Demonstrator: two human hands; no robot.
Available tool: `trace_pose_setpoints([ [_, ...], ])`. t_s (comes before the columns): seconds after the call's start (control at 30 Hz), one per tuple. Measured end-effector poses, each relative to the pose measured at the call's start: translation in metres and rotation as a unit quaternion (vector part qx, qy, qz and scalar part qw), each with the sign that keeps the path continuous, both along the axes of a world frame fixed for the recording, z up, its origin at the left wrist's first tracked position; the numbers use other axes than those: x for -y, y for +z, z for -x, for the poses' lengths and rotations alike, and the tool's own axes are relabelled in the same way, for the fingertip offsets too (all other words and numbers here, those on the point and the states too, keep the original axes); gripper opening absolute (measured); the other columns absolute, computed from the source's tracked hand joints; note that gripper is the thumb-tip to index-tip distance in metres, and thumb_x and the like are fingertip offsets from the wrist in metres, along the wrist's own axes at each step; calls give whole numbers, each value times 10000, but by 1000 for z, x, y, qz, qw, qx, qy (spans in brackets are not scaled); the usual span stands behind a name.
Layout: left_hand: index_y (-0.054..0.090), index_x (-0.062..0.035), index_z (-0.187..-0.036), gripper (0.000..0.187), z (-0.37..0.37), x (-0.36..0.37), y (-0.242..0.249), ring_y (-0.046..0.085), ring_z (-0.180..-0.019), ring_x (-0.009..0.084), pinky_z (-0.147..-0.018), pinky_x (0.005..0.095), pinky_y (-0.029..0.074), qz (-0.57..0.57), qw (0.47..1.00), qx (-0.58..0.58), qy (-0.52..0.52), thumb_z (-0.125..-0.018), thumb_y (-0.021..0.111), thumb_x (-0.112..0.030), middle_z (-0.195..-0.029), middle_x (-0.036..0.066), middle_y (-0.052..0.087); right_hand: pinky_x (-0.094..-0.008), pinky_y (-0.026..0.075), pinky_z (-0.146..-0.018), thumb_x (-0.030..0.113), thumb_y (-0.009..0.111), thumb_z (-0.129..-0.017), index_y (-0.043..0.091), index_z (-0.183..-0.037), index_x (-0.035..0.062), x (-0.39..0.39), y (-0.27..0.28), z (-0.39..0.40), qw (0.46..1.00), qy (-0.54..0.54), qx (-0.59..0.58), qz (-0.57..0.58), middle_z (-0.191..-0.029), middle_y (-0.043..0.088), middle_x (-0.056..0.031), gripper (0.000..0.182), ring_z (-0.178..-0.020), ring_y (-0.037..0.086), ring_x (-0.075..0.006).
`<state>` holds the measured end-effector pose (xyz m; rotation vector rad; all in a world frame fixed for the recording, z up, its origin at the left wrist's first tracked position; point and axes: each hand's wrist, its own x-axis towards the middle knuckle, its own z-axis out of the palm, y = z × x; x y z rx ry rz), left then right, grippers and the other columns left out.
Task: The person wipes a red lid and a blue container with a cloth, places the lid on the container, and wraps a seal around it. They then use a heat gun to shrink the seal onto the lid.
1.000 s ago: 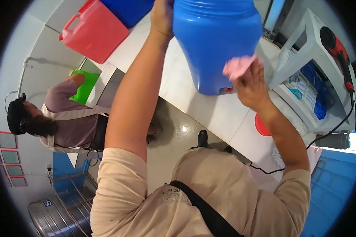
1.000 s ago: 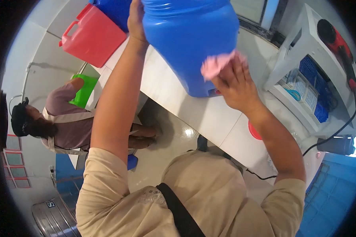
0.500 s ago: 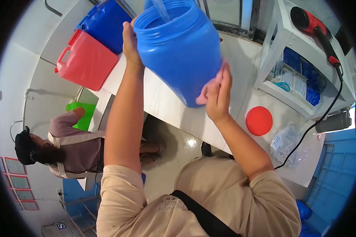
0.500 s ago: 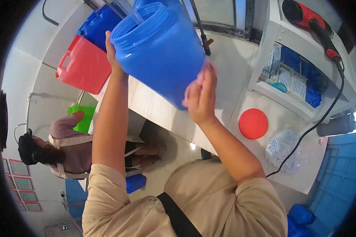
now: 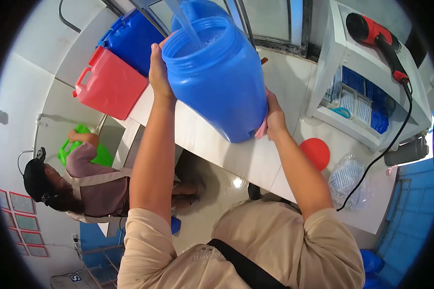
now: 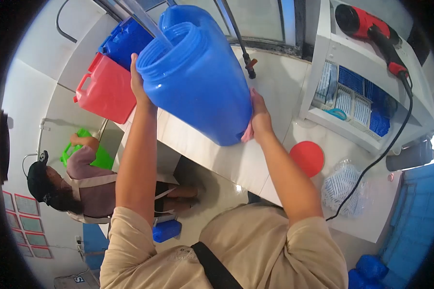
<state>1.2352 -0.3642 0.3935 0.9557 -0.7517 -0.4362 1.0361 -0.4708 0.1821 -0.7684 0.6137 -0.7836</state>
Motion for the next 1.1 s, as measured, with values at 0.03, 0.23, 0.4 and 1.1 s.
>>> trace_pose_setpoints([
  [0.03,696,-51,-1183,524,1,-2,-2,713,-1016,231,-931,379,579,8,1000,0,-12,-1038,568,-537,-1119,123,740,-334,360,-1145,575,474,-1046,490,-1513,44,-5,8,2,1000,1,1,4,-1472,559,-135,708,-1289,548,-241],
  [0.23,604,-38,-1365,609,-4,-3,-13,669,-1144,274,-1031,421,531,35,997,-10,-62,-1078,439,-549,-1258,152,688,-307,385,-1140,382,412,-1115,515,-1487,25,28,149,-6,966,15,138,217,-1523,547,-122,526,-1291,564,-197],
  [0.4,507,70,-1439,729,-4,0,-13,590,-1296,268,-1140,396,445,23,998,37,-48,-1101,298,-542,-1403,201,609,-245,527,-884,326,473,-1098,592,-1395,-19,118,187,-91,953,126,48,272,-1273,675,-92,470,-1081,652,-135],
  [1.1,503,81,-1439,717,-8,1,-18,548,-1332,279,-1171,410,404,21,996,70,-49,-1084,302,-508,-1417,213,586,-311,336,-1194,350,572,-1073,459,-1578,100,125,148,-91,950,90,88,286,-1601,463,-76,575,-1434,471,-188],
])
